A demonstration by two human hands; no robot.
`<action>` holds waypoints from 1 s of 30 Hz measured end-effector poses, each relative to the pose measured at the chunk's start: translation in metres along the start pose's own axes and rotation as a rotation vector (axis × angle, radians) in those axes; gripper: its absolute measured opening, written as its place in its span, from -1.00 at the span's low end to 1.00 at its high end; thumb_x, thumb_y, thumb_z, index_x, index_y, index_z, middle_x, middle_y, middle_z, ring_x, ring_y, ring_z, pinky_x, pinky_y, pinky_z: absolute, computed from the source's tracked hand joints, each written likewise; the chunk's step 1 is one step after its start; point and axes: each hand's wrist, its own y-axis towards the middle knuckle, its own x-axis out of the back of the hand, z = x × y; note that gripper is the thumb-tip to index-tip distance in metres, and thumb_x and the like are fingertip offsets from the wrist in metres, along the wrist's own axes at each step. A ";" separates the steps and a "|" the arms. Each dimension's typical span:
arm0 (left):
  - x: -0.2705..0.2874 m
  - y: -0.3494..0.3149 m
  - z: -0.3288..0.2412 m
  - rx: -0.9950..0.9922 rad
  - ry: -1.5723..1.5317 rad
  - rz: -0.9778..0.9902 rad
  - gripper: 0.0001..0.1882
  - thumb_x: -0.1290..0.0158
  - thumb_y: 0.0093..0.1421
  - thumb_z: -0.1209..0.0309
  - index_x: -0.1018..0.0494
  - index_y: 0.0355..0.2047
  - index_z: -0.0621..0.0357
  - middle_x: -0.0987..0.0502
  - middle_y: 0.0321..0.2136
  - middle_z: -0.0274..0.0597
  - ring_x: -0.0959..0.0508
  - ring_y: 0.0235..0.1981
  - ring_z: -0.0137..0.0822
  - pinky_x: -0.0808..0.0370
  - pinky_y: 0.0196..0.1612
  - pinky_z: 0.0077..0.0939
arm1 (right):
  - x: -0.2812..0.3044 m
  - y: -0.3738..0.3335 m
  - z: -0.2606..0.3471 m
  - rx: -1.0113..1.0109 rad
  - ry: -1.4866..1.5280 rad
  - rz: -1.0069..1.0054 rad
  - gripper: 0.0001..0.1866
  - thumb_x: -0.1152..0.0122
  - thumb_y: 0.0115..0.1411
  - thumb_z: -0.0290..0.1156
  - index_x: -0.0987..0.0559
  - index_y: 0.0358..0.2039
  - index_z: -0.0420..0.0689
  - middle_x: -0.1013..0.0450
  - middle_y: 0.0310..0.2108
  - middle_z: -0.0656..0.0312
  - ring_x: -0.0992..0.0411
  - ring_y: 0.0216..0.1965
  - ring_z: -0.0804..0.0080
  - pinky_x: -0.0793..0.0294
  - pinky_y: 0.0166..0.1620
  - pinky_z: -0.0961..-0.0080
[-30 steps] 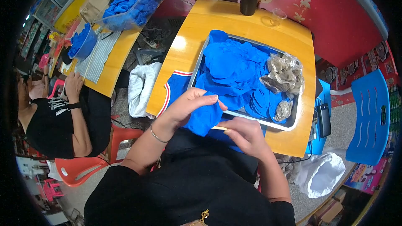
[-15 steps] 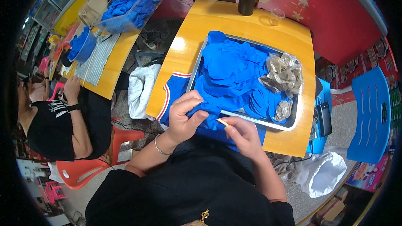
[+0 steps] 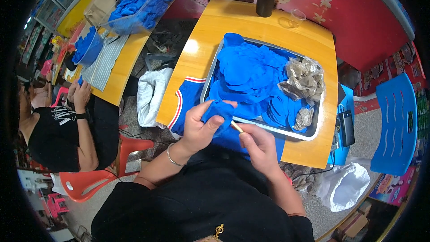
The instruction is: Assembling items by placing brown fibrous material onto blue fabric cutouts on a tray.
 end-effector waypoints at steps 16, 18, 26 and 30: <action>0.005 0.006 -0.008 -0.150 0.112 -0.036 -0.72 -0.03 0.17 0.28 -0.47 -0.22 0.23 -0.37 -0.51 -0.32 -0.26 -0.55 -0.52 -0.17 -0.51 -0.69 | 0.003 0.000 0.006 0.116 -0.214 -0.081 -0.77 -0.06 0.12 -0.55 -0.53 -0.19 -0.26 -0.43 -0.49 0.20 -0.34 -0.55 0.56 -0.29 -0.47 0.66; 0.005 0.005 -0.009 -0.123 0.092 -0.058 -0.74 -0.04 0.16 0.31 -0.48 -0.23 0.23 -0.37 -0.53 -0.34 -0.24 -0.58 -0.55 -0.15 -0.54 -0.70 | -0.001 -0.004 0.001 0.106 -0.178 -0.082 -0.78 -0.03 0.14 -0.56 -0.51 -0.20 -0.28 -0.43 -0.48 0.22 -0.33 -0.55 0.59 -0.29 -0.48 0.70; 0.000 0.006 -0.003 -0.094 0.037 -0.091 -0.65 -0.01 0.19 0.24 -0.47 -0.14 0.26 -0.54 -0.25 -0.13 -0.45 -0.41 -0.55 -0.34 -0.37 -0.75 | -0.010 -0.007 0.002 0.011 0.000 -0.082 -0.77 -0.01 0.19 -0.47 -0.51 -0.18 -0.28 -0.43 -0.47 0.23 -0.33 -0.53 0.62 -0.30 -0.46 0.69; -0.001 0.005 -0.004 -0.018 -0.120 -0.042 -0.60 0.03 0.22 0.21 -0.45 -0.12 0.31 -0.52 -0.18 -0.10 -0.48 -0.31 -0.53 -0.38 -0.29 -0.74 | -0.008 -0.004 0.005 0.024 -0.020 -0.068 -0.76 0.00 0.20 -0.44 -0.50 -0.17 -0.28 -0.42 -0.49 0.26 -0.32 -0.53 0.62 -0.29 -0.46 0.69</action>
